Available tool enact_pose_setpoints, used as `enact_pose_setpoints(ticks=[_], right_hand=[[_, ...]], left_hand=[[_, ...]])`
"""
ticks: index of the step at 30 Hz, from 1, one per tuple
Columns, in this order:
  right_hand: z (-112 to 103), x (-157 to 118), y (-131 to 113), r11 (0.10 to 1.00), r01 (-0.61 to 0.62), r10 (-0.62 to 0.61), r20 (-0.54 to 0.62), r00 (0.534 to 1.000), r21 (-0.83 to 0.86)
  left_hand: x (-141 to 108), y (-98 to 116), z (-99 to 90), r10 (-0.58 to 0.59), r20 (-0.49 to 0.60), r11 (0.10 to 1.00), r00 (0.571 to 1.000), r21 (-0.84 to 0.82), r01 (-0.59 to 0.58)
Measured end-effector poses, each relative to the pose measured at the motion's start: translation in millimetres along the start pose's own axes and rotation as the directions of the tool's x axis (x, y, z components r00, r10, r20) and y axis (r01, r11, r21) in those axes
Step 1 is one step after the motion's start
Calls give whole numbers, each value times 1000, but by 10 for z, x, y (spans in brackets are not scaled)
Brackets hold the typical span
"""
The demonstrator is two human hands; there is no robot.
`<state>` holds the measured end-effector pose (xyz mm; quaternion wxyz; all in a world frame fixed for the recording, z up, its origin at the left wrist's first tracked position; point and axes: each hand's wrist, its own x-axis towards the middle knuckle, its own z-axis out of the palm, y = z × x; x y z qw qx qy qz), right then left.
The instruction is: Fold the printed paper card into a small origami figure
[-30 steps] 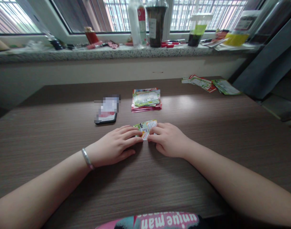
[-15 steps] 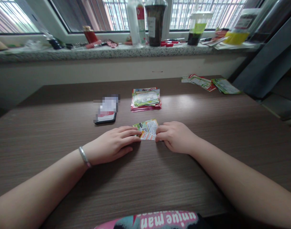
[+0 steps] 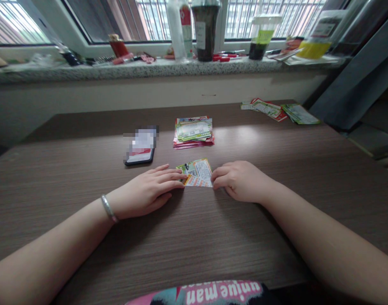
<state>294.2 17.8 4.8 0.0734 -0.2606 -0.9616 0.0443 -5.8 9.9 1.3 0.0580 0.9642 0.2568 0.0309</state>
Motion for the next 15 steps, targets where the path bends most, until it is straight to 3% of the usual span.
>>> enact_pose_setpoints(ticks=[6, 15], right_hand=[[-41, -40, 15, 999, -20, 19, 24, 1000, 25], [-74, -58, 48, 997, -4, 1, 44, 999, 71]], left_hand=[[-6, -21, -34, 0, 36, 998, 999, -61, 2], [-17, -56, 0, -3, -27, 989, 1000, -145, -1]])
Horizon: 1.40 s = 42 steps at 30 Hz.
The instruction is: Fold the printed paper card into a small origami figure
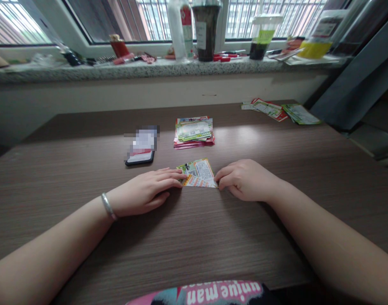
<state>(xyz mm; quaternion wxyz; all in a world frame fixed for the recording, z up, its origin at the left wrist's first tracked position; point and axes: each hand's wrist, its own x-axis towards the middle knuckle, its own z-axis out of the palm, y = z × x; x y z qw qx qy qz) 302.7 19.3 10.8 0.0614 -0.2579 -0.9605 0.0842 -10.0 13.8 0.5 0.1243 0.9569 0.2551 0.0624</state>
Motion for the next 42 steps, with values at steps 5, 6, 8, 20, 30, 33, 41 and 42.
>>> enact_pose_setpoints(ticks=[5, 6, 8, 20, 30, 33, 41, 42], right_hand=[[2, -6, 6, 1000, 16, -16, -10, 1000, 19], [5, -6, 5, 1000, 6, -6, -8, 1000, 25], [23, -2, 3, 998, -35, 36, -13, 999, 47], [281, 199, -68, 994, -102, 110, -204, 973, 49], [282, 239, -35, 1000, 4, -4, -225, 974, -2], [256, 253, -58, 995, 56, -74, -235, 969, -85], [260, 291, -195, 987, 152, -160, -233, 959, -53], [260, 293, -206, 988, 150, -155, -231, 961, -39]], left_hand=[[-7, -35, 26, -5, -12, 999, 1000, -46, 5], [-9, -38, 30, -11, -10, 999, 1000, -50, 10], [-8, -43, 37, -21, -9, 998, 1000, -60, 21], [47, 26, 97, -29, -70, 994, 997, 104, 36], [70, 13, 109, -104, -118, 988, 988, 105, 116], [73, 34, 119, -154, -125, 975, 980, 141, 171], [65, 53, 160, -179, -87, 964, 980, 183, 192], [66, 53, 163, -177, -88, 964, 980, 184, 190]])
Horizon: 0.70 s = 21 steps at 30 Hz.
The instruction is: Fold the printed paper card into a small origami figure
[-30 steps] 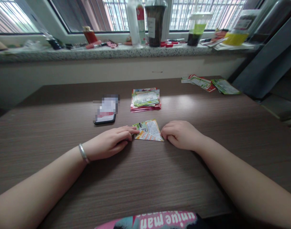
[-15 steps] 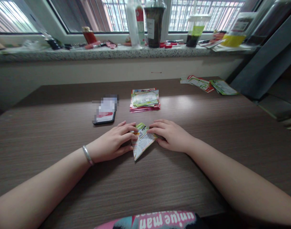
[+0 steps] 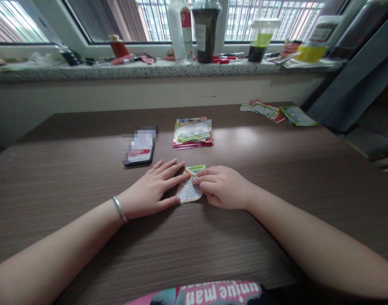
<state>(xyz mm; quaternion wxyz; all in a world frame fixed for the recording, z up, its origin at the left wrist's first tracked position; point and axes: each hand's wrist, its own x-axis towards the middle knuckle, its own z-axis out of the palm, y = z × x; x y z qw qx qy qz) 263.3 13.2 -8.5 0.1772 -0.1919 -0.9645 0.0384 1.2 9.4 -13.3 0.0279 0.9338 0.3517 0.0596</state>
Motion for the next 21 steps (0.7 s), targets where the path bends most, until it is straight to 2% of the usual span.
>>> enact_pose_setpoints(ticks=[5, 9, 17, 21], right_hand=[[-14, -2, -33, 998, -41, 41, 4, 999, -44], [-27, -24, -76, 983, -127, 130, 12, 991, -129], [-59, -22, -107, 934, -230, 240, 5, 971, -272], [-66, -27, -78, 915, -296, 305, -11, 952, -273]], left_hand=[[19, 15, -10, 17, -59, 1000, 998, 7, -17], [34, 6, -21, 51, -91, 998, 995, -16, -52], [35, 27, -70, 254, -122, 966, 960, -13, -257], [24, 47, -53, 223, -94, 974, 970, -11, -225]])
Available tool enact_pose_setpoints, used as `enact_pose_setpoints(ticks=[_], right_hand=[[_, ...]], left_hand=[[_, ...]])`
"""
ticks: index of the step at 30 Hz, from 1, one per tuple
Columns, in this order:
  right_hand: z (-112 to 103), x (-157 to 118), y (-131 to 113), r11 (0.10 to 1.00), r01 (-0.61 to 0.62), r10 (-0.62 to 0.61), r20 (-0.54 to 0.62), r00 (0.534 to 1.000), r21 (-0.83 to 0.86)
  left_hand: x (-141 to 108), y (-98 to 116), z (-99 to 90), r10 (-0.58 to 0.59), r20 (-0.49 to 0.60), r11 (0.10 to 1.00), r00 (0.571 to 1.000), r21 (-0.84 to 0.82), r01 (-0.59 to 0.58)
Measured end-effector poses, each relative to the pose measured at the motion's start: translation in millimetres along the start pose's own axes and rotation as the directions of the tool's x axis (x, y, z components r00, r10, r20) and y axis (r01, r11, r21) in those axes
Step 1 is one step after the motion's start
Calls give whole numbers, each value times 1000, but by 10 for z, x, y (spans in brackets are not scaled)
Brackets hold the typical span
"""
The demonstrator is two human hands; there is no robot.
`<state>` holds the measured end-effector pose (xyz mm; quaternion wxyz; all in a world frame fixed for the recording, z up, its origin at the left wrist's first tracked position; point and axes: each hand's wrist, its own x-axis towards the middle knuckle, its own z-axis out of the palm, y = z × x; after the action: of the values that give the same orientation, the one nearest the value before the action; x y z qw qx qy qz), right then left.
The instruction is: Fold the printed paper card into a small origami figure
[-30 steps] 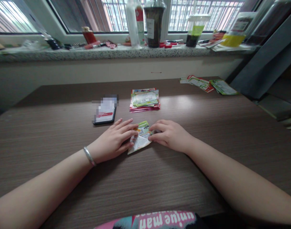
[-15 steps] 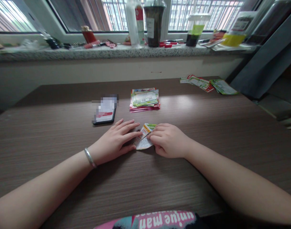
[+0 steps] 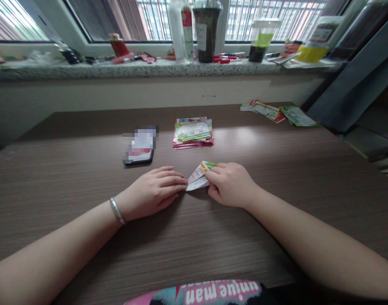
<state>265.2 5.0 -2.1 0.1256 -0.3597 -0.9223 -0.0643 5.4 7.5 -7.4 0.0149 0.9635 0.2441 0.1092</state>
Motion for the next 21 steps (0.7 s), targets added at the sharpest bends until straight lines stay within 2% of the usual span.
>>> enact_pose_setpoints(ticks=[4, 10, 15, 21], right_hand=[[36, 0, 55, 990, -88, 85, 32, 996, 109], [125, 39, 108, 939, -209, 199, 63, 978, 272], [178, 98, 62, 912, -363, 349, 103, 931, 191], [174, 129, 45, 908, -389, 371, 135, 919, 155]], left_hand=[[2, 2, 21, -27, 57, 999, 998, -16, 28], [14, 13, 24, -13, 51, 1000, 999, -19, 14], [58, 32, 10, 27, 21, 999, 999, -42, -26], [50, 52, 9, 47, -32, 997, 998, 56, -45]])
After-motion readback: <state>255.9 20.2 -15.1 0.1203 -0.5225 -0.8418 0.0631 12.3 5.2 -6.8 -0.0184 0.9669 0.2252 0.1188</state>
